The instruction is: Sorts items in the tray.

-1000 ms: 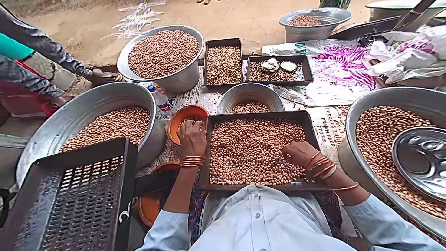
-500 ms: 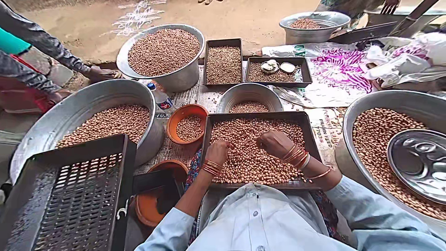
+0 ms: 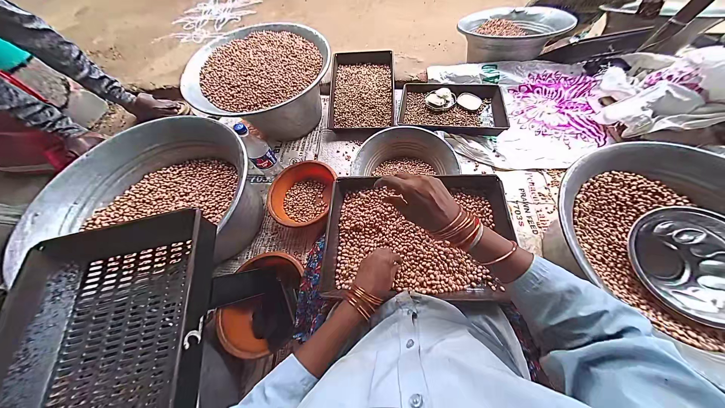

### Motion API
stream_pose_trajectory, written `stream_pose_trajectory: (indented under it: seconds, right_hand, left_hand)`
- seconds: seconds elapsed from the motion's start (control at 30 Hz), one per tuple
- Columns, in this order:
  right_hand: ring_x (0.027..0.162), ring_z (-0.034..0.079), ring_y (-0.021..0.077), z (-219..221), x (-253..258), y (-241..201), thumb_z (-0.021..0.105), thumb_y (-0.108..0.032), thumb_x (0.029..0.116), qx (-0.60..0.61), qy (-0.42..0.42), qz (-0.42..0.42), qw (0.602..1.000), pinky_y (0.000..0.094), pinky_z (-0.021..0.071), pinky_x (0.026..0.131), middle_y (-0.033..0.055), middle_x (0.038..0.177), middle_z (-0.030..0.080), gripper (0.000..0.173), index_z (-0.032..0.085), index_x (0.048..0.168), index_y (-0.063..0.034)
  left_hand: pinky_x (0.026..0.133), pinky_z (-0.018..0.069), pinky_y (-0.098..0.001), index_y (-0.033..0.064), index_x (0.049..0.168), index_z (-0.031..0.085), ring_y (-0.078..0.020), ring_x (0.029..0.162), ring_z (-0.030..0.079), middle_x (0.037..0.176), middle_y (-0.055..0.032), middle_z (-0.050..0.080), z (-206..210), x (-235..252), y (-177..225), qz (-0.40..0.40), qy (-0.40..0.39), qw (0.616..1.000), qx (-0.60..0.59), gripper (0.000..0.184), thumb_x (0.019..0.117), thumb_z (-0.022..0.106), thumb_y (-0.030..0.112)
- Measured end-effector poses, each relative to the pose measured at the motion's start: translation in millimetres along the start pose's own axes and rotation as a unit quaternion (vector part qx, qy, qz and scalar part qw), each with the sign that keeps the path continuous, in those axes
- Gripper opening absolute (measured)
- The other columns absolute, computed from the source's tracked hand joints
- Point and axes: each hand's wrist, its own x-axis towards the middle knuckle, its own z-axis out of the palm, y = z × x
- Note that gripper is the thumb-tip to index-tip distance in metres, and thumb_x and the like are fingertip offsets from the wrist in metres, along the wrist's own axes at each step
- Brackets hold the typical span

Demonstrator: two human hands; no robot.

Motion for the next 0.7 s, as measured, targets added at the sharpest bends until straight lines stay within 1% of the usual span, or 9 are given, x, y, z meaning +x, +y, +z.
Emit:
stream_pose_trajectory:
  seconds: [0.1, 0.2, 0.3, 0.4, 0.43, 0.5, 0.57, 0.63, 0.7]
  right_hand:
    - [0.072, 0.07, 0.0251, -27, -3, -2, 0.068, -0.011, 0.0962, 0.0, 0.085, 0.002, 0.996, 0.0438, 0.0562, 0.063, 0.0088, 0.085, 0.072, 0.007, 0.075, 0.098, -0.0091]
    - [0.073, 0.071, 0.0306, -13, -42, 14, 0.069, -0.01, 0.0936, -0.027, -0.098, 0.071, 0.992, 0.0523, 0.0558, 0.063, 0.0098, 0.08, 0.072, 0.008, 0.076, 0.091, -0.0096]
    - [0.097, 0.07, 0.0405, 17, -75, 22, 0.057, -0.016, 0.1025, -0.028, -0.315, 0.176, 0.932, 0.059, 0.0525, 0.082, 0.0197, 0.099, 0.073, 0.022, 0.075, 0.108, -0.0034]
    - [0.104, 0.069, 0.0434, 36, -95, 23, 0.054, -0.016, 0.1037, -0.029, -0.322, 0.2, 0.925, 0.0604, 0.0526, 0.085, 0.023, 0.107, 0.072, 0.025, 0.072, 0.114, -0.002]
    - [0.104, 0.069, 0.0434, 38, -98, 23, 0.054, -0.016, 0.1037, -0.031, -0.313, 0.198, 0.928, 0.0603, 0.053, 0.085, 0.0232, 0.108, 0.072, 0.024, 0.072, 0.113, -0.0021]
    - [0.102, 0.07, 0.0432, 41, -100, 24, 0.055, -0.016, 0.1032, -0.029, -0.305, 0.19, 0.933, 0.0606, 0.0534, 0.083, 0.0231, 0.106, 0.072, 0.024, 0.073, 0.112, -0.0019]
    - [0.1, 0.07, 0.0437, 39, -95, 25, 0.054, -0.016, 0.1031, -0.035, -0.33, 0.183, 0.926, 0.0614, 0.0525, 0.082, 0.0232, 0.104, 0.072, 0.025, 0.073, 0.112, -0.0017]
    - [0.1, 0.069, 0.0436, 36, -83, 25, 0.055, -0.016, 0.1026, -0.05, -0.382, 0.17, 0.907, 0.0619, 0.051, 0.082, 0.0228, 0.103, 0.072, 0.025, 0.072, 0.113, -0.0024]
    - [0.097, 0.069, 0.0431, 34, -67, 24, 0.058, -0.016, 0.1005, -0.07, -0.407, 0.141, 0.9, 0.0618, 0.0501, 0.08, 0.0217, 0.099, 0.072, 0.021, 0.073, 0.107, -0.002]
  left_hand:
    - [0.104, 0.0501, -0.0475, 0.0051, 0.124, 0.073, -0.0345, 0.122, 0.064, 0.124, -0.0188, 0.069, 12, 8, 4, -0.015, 0.014, 0.999, 0.034, 0.028, 0.1035, 0.056, 0.016]
    - [0.102, 0.0504, -0.0496, 0.0027, 0.124, 0.071, -0.0366, 0.122, 0.063, 0.124, -0.0198, 0.068, 11, 11, 7, -0.016, 0.0, 0.998, 0.058, 0.029, 0.1032, 0.056, 0.016]
    - [0.101, 0.05, -0.0524, -0.0004, 0.124, 0.068, -0.0375, 0.124, 0.062, 0.126, -0.0211, 0.067, 10, 12, 13, -0.033, -0.029, 0.996, 0.074, 0.031, 0.1026, 0.052, 0.016]
    - [0.101, 0.0497, -0.0544, 0.003, 0.126, 0.068, -0.0355, 0.123, 0.063, 0.128, -0.0186, 0.067, -8, 10, 11, -0.079, -0.035, 0.994, 0.066, 0.034, 0.1022, 0.054, 0.023]
    - [0.099, 0.0508, -0.0554, 0.004, 0.125, 0.069, -0.0355, 0.12, 0.065, 0.125, -0.018, 0.069, -23, 7, 4, -0.105, 0.002, 0.992, 0.068, 0.033, 0.1015, 0.055, 0.023]
    - [0.089, 0.0545, -0.0593, 0.0013, 0.117, 0.072, -0.0417, 0.106, 0.07, 0.111, -0.0224, 0.072, -51, -5, -21, -0.133, 0.194, 0.968, 0.089, 0.027, 0.0983, 0.063, 0.019]
    - [0.087, 0.0537, -0.0631, -0.001, 0.125, 0.067, -0.05, 0.107, 0.066, 0.114, -0.0292, 0.068, -76, -15, -50, -0.132, 0.354, 0.919, 0.115, 0.034, 0.0939, 0.07, 0.012]
    - [0.089, 0.0542, -0.0612, -0.0004, 0.126, 0.067, -0.0481, 0.109, 0.066, 0.116, -0.0277, 0.068, -83, -27, -54, -0.102, 0.365, 0.92, 0.102, 0.035, 0.0924, 0.072, 0.008]
    - [0.091, 0.0562, -0.0549, 0.0014, 0.112, 0.075, -0.0383, 0.101, 0.071, 0.106, -0.0205, 0.073, -66, -36, -39, -0.043, 0.246, 0.968, 0.028, 0.019, 0.0941, 0.07, 0.007]
